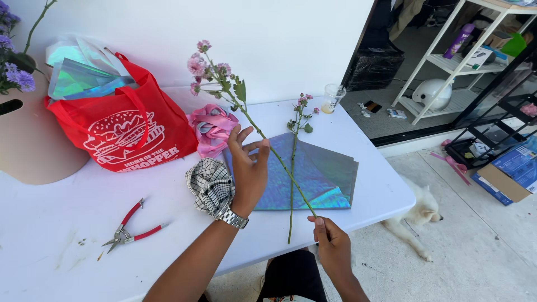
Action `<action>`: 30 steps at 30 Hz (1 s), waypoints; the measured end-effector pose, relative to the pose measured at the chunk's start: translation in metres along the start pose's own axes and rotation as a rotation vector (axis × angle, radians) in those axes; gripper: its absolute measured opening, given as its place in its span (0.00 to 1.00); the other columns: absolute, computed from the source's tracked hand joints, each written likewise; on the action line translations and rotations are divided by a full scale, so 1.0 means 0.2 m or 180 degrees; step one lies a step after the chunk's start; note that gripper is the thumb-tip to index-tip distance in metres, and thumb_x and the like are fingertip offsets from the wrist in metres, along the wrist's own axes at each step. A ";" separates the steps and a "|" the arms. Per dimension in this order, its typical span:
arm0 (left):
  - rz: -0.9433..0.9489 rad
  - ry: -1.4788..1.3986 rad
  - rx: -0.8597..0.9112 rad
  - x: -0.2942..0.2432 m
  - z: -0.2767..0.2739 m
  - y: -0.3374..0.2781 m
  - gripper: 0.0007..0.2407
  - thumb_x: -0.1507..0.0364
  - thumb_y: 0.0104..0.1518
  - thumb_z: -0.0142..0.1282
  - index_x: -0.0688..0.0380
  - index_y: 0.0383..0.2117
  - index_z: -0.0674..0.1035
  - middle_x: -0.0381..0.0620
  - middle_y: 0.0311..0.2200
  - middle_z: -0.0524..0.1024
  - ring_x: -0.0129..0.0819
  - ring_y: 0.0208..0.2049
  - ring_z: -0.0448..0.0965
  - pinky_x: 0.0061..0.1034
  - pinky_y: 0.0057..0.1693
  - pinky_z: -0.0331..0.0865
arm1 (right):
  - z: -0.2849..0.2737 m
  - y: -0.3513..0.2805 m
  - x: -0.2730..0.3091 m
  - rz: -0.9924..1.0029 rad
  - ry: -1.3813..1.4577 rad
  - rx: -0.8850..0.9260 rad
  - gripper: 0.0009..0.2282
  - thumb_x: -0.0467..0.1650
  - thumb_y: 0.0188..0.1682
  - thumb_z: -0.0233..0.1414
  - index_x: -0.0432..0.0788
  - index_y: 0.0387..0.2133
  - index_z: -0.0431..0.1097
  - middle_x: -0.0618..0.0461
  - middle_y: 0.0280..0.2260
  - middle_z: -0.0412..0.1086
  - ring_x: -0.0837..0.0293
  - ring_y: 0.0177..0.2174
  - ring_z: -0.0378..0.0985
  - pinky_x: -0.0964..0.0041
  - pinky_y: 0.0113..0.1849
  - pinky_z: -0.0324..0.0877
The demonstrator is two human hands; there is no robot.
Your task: The person picks a flower from a vase, wipes its stem with a cloth, and trims the stem using shears before placing it on a piece of wrapping paper.
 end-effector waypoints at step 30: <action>-0.1646 -0.0010 0.1978 1.30 0.73 0.63 0.14 0.74 0.74 0.51 0.60 0.61 0.84 0.49 0.49 0.89 0.27 0.34 0.81 0.27 0.43 0.81 | 0.43 0.52 0.02 0.0022 -0.1233 0.1386 0.10 0.36 0.58 0.62 0.46 0.29 0.81 0.60 0.25 0.76 0.66 0.27 0.72 0.68 0.33 0.68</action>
Point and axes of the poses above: each hand's wrist, its own y-axis towards the middle knuckle, its own z-axis out of the palm, x = y × z, the point moved 8 cm from there along y, towards the middle knuckle
